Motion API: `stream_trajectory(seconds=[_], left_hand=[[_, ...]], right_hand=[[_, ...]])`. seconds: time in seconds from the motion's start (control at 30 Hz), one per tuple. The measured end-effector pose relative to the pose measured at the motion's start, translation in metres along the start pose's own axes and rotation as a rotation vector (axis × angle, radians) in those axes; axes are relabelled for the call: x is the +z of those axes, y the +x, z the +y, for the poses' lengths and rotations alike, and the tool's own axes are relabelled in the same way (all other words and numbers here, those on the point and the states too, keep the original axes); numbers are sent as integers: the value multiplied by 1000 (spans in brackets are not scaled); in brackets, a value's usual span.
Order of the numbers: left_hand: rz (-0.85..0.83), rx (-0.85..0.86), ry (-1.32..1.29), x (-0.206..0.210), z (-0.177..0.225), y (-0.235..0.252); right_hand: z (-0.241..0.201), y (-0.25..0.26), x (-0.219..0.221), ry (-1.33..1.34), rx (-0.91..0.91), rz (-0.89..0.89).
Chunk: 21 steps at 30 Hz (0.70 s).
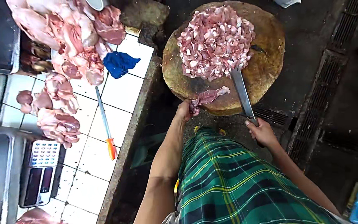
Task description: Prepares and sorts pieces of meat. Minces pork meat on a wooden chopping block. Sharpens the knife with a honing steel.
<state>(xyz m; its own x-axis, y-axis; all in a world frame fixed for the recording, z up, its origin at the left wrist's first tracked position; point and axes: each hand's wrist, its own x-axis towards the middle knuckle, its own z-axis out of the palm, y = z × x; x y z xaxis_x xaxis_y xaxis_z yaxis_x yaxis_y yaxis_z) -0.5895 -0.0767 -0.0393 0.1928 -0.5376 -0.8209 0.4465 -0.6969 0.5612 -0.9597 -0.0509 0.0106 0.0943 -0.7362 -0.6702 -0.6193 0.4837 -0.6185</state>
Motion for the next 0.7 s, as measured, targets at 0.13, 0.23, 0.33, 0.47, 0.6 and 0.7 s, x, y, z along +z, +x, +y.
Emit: stream_trajectory(seconds=[0.13,0.23,0.33,0.47,0.6,0.7], left_hand=[[27,143,240,-5,9,-9],[197,358,466,5,4,-13],[394,674,858,13,-10,-8],[364,833,1121,20,-25,9],[386,739,1277,38,-9,5],[313,749,1144,55,3,-19]], right_hand=[[-3,0,6,-18,27,22],[-9,-4,11,-22,46,42],[-12,-6,16,-14,69,57],[-9,-4,18,19,72,45],[-3,1,3,19,64,-18],[5,0,-17,55,5,8]])
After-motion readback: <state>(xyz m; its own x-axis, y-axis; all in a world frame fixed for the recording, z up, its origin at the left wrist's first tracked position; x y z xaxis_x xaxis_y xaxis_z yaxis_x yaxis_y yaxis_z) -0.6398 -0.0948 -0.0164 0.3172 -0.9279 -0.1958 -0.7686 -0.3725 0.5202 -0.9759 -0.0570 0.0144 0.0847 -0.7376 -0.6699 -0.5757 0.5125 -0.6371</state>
